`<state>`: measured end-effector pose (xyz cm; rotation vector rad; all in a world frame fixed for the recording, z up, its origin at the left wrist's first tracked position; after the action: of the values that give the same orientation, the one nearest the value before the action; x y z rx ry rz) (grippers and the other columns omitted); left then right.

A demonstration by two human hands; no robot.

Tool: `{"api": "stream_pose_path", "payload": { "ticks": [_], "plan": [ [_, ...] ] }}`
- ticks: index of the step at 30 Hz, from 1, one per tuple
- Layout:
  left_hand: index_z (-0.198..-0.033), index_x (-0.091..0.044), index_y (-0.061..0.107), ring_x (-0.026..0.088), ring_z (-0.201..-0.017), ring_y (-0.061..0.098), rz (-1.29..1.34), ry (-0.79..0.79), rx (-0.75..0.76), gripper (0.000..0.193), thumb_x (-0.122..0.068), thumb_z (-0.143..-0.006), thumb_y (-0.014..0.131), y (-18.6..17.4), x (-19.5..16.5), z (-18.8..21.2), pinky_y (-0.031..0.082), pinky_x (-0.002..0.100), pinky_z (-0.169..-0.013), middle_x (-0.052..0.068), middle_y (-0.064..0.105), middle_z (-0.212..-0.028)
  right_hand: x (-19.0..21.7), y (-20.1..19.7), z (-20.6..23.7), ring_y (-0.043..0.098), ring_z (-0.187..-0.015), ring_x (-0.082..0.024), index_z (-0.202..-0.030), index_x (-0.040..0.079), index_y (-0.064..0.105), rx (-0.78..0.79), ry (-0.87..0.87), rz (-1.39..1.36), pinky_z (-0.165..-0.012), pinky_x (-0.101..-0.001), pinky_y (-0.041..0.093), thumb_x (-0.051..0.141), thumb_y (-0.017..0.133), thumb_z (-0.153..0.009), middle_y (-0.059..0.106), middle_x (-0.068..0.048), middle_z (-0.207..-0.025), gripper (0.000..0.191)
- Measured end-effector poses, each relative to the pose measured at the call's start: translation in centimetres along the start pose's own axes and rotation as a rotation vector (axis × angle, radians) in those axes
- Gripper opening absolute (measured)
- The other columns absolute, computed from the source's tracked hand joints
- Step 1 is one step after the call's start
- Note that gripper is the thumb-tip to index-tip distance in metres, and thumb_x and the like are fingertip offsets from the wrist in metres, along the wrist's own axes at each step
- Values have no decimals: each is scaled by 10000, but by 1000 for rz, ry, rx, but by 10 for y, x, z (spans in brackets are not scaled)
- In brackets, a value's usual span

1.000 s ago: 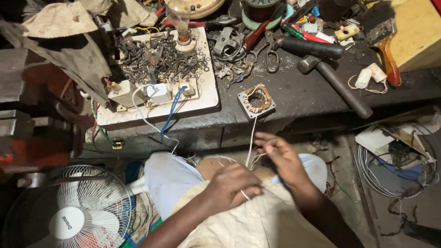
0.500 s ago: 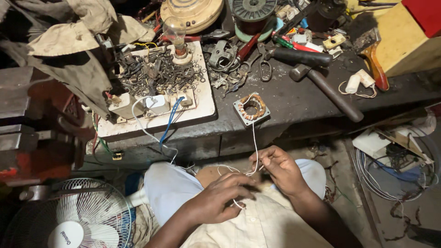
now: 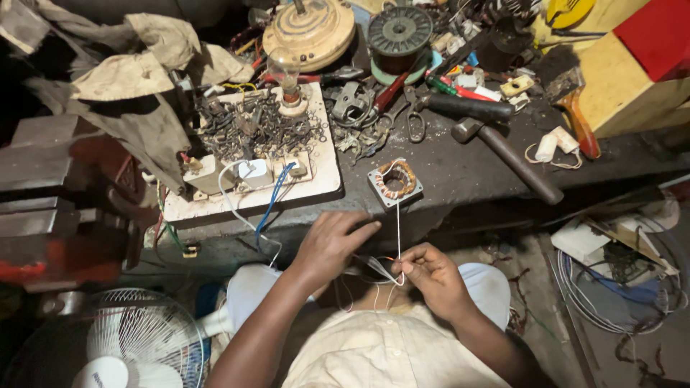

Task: The person sits at a cluttered workbench and winds white-insulated wire by hand around the slots of a square motor stator coil, threading and pulling the wire turn by turn, then lifts and turns the wound coil in their hands at the end.

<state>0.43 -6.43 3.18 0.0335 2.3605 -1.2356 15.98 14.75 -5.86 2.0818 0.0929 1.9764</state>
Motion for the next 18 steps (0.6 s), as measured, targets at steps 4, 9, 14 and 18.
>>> {"api": "stream_pose_path", "payload": {
  "ticks": [4, 9, 14, 18],
  "plan": [
    [-1254, -140, 700, 266, -1027, 635, -37, 160, -83, 442, -49, -828, 629, 20, 10, -30, 472, 414, -871, 73, 663, -1187, 4, -3, 4, 679, -953, -144, -1081, 10, 627, -52, -6, 80, -849, -306, 545, 52, 630, -1004, 723, -93, -1017, 88],
    [-1163, -134, 732, 238, -883, 610, -49, 238, -147, 309, -118, -865, 651, 43, 23, -43, 442, 400, -741, 38, 641, -1006, 28, -1, 3, 687, -952, -154, -1074, 1, 649, 16, -34, 251, -813, -305, 570, 58, 618, -1006, 732, -99, -1053, 94],
    [-1102, -119, 731, 237, -871, 602, -29, 210, -192, 260, -128, -844, 697, 47, 30, -45, 444, 397, -740, 36, 636, -994, 89, -18, -17, 725, -970, -161, -1023, -20, 662, 24, -100, 426, -790, -300, 633, 50, 587, -972, 688, -94, -1208, 115],
    [-1040, -121, 733, 245, -873, 622, 98, 185, -192, 258, -128, -784, 767, 43, 35, -48, 459, 393, -744, 33, 644, -972, 121, -33, -48, 678, -910, -127, -1089, -17, 649, -203, -145, 553, -805, -272, 564, 60, 589, -1022, 727, -71, -1010, 118]
  ]
}}
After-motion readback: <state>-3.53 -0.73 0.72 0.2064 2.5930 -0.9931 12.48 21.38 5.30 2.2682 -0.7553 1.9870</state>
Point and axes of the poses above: each hand's wrist, its own z-axis away from the middle knuckle, its own y-axis out of the palm, x = y × z, the point moved 1 cm from there along -z, towards the middle knuckle
